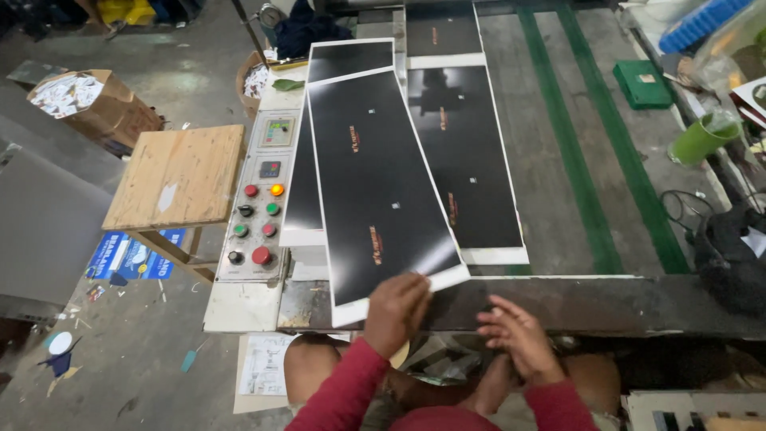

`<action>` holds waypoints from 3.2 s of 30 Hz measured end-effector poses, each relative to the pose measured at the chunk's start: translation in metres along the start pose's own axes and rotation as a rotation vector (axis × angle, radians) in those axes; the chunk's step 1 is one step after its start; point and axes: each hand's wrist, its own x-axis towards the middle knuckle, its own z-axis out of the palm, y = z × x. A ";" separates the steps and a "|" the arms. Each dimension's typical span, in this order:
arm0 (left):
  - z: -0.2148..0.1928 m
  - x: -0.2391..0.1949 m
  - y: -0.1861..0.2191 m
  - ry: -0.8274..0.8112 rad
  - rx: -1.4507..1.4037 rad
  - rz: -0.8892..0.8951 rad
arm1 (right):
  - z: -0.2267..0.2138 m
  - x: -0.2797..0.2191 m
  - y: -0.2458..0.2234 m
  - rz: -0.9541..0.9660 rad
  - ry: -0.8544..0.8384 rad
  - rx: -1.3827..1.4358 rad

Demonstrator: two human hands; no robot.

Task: The person inspects and flips printed product covers on a workstation to prepare them for the next stage of production.

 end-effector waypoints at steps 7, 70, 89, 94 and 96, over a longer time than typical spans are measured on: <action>0.037 -0.012 0.042 -0.392 -0.058 0.021 | 0.035 -0.031 -0.001 -0.033 -0.046 0.079; -0.057 0.040 -0.025 0.042 0.116 -0.311 | -0.050 -0.049 0.038 -0.062 0.310 0.102; -0.041 0.033 -0.020 0.079 0.046 -0.151 | -0.027 0.016 -0.022 -0.133 0.161 0.064; -0.001 0.022 0.014 0.012 -0.083 -0.018 | 0.005 -0.012 0.001 -0.034 0.059 0.094; 0.013 0.016 0.034 -0.168 0.005 0.023 | 0.036 -0.032 -0.013 -0.030 -0.106 0.036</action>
